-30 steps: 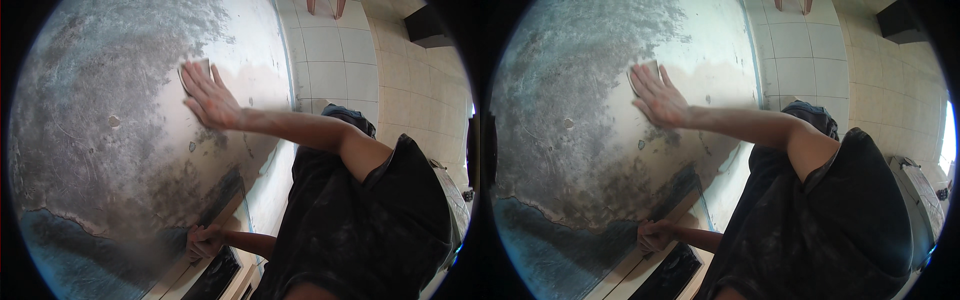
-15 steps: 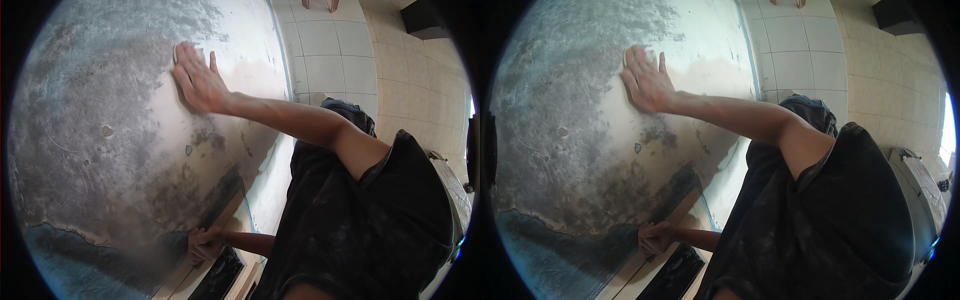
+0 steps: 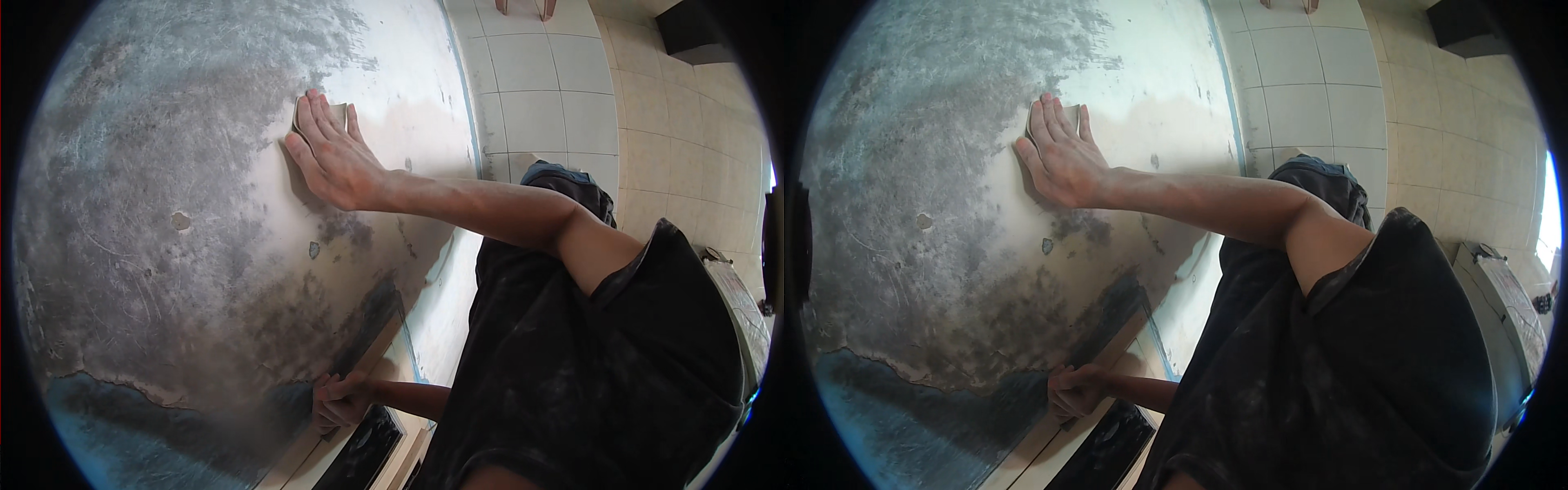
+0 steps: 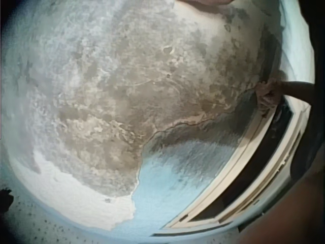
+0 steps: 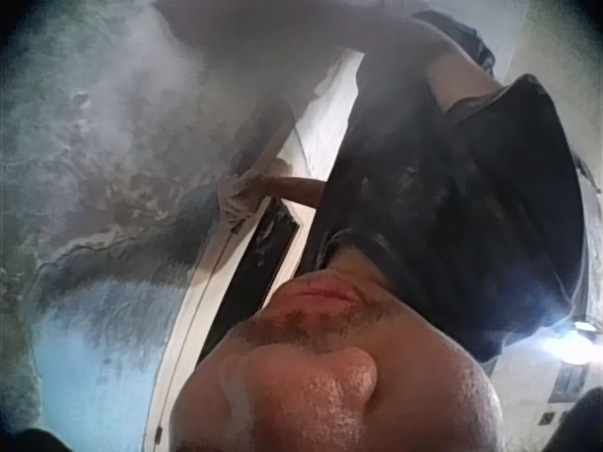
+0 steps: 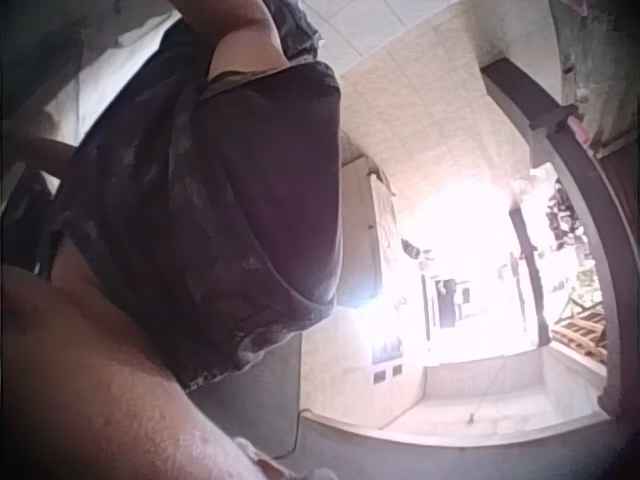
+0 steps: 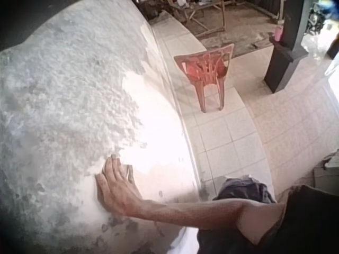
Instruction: Sanding a wall to prepare it for painting or repair.
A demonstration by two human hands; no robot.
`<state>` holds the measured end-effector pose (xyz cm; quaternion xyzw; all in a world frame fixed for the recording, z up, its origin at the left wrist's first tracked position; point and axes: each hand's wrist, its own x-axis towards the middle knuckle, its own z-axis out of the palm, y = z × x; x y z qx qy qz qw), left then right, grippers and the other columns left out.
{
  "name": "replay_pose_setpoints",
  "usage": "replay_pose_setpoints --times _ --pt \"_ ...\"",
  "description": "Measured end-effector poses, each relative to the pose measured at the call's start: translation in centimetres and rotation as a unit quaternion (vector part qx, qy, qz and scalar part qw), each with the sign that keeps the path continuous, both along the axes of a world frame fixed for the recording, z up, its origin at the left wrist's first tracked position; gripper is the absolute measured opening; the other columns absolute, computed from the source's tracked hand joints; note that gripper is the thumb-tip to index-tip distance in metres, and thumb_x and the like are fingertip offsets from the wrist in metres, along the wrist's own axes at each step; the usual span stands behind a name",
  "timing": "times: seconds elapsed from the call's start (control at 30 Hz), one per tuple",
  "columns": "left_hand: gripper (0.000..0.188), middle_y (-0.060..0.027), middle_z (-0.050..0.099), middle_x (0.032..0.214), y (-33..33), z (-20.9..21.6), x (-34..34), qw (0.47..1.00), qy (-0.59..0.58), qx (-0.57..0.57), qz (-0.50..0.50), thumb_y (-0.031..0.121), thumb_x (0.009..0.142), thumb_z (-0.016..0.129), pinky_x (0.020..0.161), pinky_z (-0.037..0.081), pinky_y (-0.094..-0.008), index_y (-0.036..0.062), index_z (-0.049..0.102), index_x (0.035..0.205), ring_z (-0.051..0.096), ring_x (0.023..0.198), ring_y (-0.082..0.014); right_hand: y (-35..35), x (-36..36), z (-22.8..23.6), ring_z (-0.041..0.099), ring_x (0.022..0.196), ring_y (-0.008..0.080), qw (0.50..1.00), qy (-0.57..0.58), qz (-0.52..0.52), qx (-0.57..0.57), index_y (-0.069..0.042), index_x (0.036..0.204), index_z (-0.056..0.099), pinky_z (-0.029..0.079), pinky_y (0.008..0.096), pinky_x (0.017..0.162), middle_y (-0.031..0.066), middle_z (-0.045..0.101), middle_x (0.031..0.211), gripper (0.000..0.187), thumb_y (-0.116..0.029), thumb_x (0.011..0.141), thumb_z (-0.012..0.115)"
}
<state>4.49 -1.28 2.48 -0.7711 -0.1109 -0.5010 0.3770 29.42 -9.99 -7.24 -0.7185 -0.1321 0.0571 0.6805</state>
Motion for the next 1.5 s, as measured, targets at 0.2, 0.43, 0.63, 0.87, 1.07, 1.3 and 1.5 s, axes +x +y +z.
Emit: replay_pose_setpoints --times 0.2,0.43,0.63,0.87,1.07,1.3,1.5 --pt "0.052 0.005 0.057 0.053 0.2 0.0 -0.1 1.0 0.002 -0.021 -0.019 0.022 0.097 0.042 0.066 0.035 -0.033 0.0152 0.044 0.046 0.048 0.054 -0.0147 0.4 -0.4 0.3 0.003 0.142 0.0471 1.0 -0.002 -0.013 0.003 0.016 0.143 0.006 0.004 0.0569 0.115 0.0369 0.008 0.15 0.069 -0.037 0.102 0.02" --pt "0.053 0.0047 0.057 0.053 0.2 0.3 1.2 0.998 0.012 -0.019 -0.054 0.022 0.098 0.042 0.067 0.035 -0.0332 0.0148 0.044 0.046 0.048 0.053 -0.0152 -1.2 4.2 -0.5 0.006 0.141 0.0502 0.985 0.045 -0.094 0.14 0.02 0.14 0.014 0.011 0.0506 0.117 0.042 0.01 0.146 0.066 -0.034 0.102 0.024" --pt "0.054 0.0042 0.056 0.052 -0.6 0.7 0.6 1.0 0.004 0.007 -0.019 0.022 0.099 0.041 0.065 0.035 -0.0333 0.0145 0.044 0.046 0.048 0.052 -0.0159 0.6 0.1 -0.2 0.004 0.141 0.0494 0.993 -0.003 -0.018 0.118 0.017 0.142 0.008 0.011 0.0488 0.118 0.0405 0.004 0.148 0.067 -0.034 0.102 0.026" --pt "0.053 0.0045 0.056 0.052 0.3 0.0 -0.1 0.999 0.015 -0.013 -0.036 0.021 0.099 0.041 0.065 0.035 -0.033 0.0149 0.044 0.046 0.048 0.052 -0.0158 0.4 0.5 -0.2 0.001 0.143 0.0455 0.997 0.009 -0.015 0.079 0.017 0.143 0.005 0.008 0.047 0.118 0.0372 0.003 0.15 0.069 -0.037 0.103 0.019" --pt "0.053 0.0046 0.057 0.053 0.6 -0.1 -0.6 0.999 0.02 -0.007 -0.027 0.021 0.099 0.04 0.065 0.035 -0.0326 0.0151 0.044 0.046 0.049 0.053 -0.0155 1.3 1.5 0.0 -0.001 0.142 0.0469 0.994 0.041 -0.021 0.103 0.015 0.144 0.003 0.007 0.0499 0.118 0.0357 0.0 0.151 0.069 -0.037 0.102 0.02" --pt "0.053 0.0046 0.058 0.054 0.5 -0.1 -0.3 0.999 0.029 -0.017 -0.031 0.022 0.099 0.04 0.064 0.035 -0.0325 0.015 0.044 0.046 0.049 0.054 -0.0156 0.3 2.0 -0.5 0.001 0.142 0.0472 0.995 0.033 -0.03 0.085 0.016 0.143 0.003 0.008 0.0504 0.118 0.0359 0.001 0.151 0.071 -0.039 0.102 0.02" --pt "0.055 0.0048 0.058 0.053 0.2 0.0 0.1 0.999 0.015 -0.017 -0.028 0.023 0.099 0.04 0.066 0.035 -0.0326 0.0152 0.044 0.045 0.049 0.054 -0.0147 -0.1 1.3 -0.4 0.001 0.143 0.0441 0.997 0.013 -0.005 0.071 0.015 0.144 0.005 0.008 0.047 0.118 0.0364 0.005 0.151 0.069 -0.039 0.103 0.019"
